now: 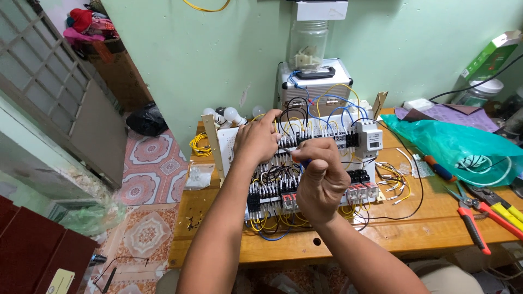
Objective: The person sits on the floor and works on an electrical distribution board placed on a wooden table. They use a screwdriver to tighten connections on the circuit breakers and handle various colored wires to secure them into the terminals.
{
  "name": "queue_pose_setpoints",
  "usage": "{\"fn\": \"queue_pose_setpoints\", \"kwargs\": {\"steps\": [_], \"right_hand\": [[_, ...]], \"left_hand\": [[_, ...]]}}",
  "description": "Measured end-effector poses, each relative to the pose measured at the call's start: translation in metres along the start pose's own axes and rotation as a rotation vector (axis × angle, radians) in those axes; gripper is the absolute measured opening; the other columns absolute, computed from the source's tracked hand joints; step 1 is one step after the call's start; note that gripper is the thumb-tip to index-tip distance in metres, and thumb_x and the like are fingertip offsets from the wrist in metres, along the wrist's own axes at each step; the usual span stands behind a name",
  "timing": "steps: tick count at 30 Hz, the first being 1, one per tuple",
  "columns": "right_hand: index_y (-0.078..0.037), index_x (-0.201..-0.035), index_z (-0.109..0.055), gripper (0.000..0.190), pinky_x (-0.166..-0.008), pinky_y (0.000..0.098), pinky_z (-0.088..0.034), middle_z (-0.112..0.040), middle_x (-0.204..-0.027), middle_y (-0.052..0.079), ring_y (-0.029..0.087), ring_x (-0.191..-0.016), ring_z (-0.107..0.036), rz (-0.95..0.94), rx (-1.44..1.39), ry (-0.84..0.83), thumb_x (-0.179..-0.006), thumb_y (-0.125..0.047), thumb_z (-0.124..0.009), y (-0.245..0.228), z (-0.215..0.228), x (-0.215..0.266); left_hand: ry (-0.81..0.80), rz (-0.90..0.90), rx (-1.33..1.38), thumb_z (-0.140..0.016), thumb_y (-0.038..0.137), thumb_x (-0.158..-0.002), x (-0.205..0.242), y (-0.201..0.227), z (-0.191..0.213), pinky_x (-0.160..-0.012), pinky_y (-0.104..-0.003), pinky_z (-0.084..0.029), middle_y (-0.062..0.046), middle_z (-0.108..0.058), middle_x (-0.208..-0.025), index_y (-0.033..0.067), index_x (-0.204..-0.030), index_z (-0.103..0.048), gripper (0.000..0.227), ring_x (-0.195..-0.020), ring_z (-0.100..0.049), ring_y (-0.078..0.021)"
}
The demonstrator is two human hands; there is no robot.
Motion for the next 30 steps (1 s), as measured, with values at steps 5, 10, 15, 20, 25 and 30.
{"fn": "queue_pose_setpoints", "kwargs": {"steps": [5, 10, 15, 20, 25, 30], "right_hand": [[-0.013, -0.052, -0.058, 0.052, -0.049, 0.0341, -0.047, -0.05, -0.048, 0.0, 0.02, -0.045, -0.051, -0.01, -0.179, -0.329, -0.102, -0.018, -0.043, 0.013, 0.0, -0.008], [-0.017, -0.055, -0.058, 0.045, -0.047, 0.0318, -0.041, -0.051, -0.05, 0.001, 0.021, -0.044, -0.047, -0.099, -0.195, -0.816, -0.099, -0.016, -0.052, 0.003, -0.012, -0.041], [-0.007, -0.097, -0.067, 0.036, -0.07, 0.0483, -0.048, -0.055, -0.082, 0.015, 0.038, -0.075, -0.06, 0.323, 0.538, -0.85, -0.106, -0.039, -0.052, -0.021, 0.0, -0.059], [-0.003, -0.1, -0.049, 0.01, -0.047, 0.0493, -0.045, -0.048, -0.111, 0.021, 0.035, -0.057, -0.05, 0.279, 0.765, -1.224, -0.097, -0.005, -0.057, -0.039, -0.005, -0.07], [-0.01, -0.107, -0.062, 0.021, -0.067, 0.0482, -0.054, -0.053, -0.113, 0.019, 0.035, -0.083, -0.06, 0.494, 0.914, -1.298, -0.087, -0.014, -0.065, -0.043, -0.009, -0.067], [-0.007, -0.112, -0.058, 0.029, -0.04, 0.0467, -0.056, -0.051, -0.111, 0.019, 0.029, -0.058, -0.065, 0.487, 0.943, -1.408, -0.084, -0.001, -0.058, -0.042, -0.012, -0.056]], "left_hand": [[-0.012, 0.027, -0.012, -0.061, 0.027, -0.098, 0.003, 0.002, -0.001, -0.11, -0.054, -0.041, -0.005, -0.075, -0.114, 0.0294, -0.151, -0.043, 0.056, -0.12, -0.067, -0.0356], [-0.002, 0.03, 0.001, -0.061, 0.025, -0.098, 0.008, 0.007, 0.005, -0.109, -0.053, -0.042, -0.005, -0.076, -0.111, 0.0316, -0.148, -0.044, 0.053, -0.119, -0.068, -0.0352], [0.006, 0.041, -0.007, -0.061, 0.026, -0.098, 0.01, 0.012, 0.009, -0.108, -0.052, -0.043, -0.003, -0.076, -0.11, 0.0325, -0.147, -0.044, 0.052, -0.117, -0.069, -0.0333], [0.008, 0.113, 0.016, -0.059, 0.016, -0.095, 0.013, 0.019, 0.015, -0.095, -0.051, -0.044, 0.002, -0.073, -0.111, 0.0318, -0.149, -0.045, 0.057, -0.109, -0.064, -0.0347], [0.007, 0.124, 0.023, -0.055, 0.015, -0.095, 0.012, 0.018, 0.015, -0.097, -0.052, -0.044, -0.001, -0.073, -0.119, 0.032, -0.146, -0.045, 0.055, -0.114, -0.063, -0.0376], [0.051, 0.106, 0.047, -0.053, 0.015, -0.097, 0.014, 0.019, 0.017, -0.096, -0.055, -0.045, -0.009, -0.067, -0.135, 0.0307, -0.141, -0.049, 0.047, -0.119, -0.061, -0.0408]]}}
Point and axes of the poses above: each hand's wrist, its own x-axis away from the middle knuckle, its own z-axis out of the back of the hand, y = z × x, the point moved 4 cm from there along -x, towards the middle knuckle
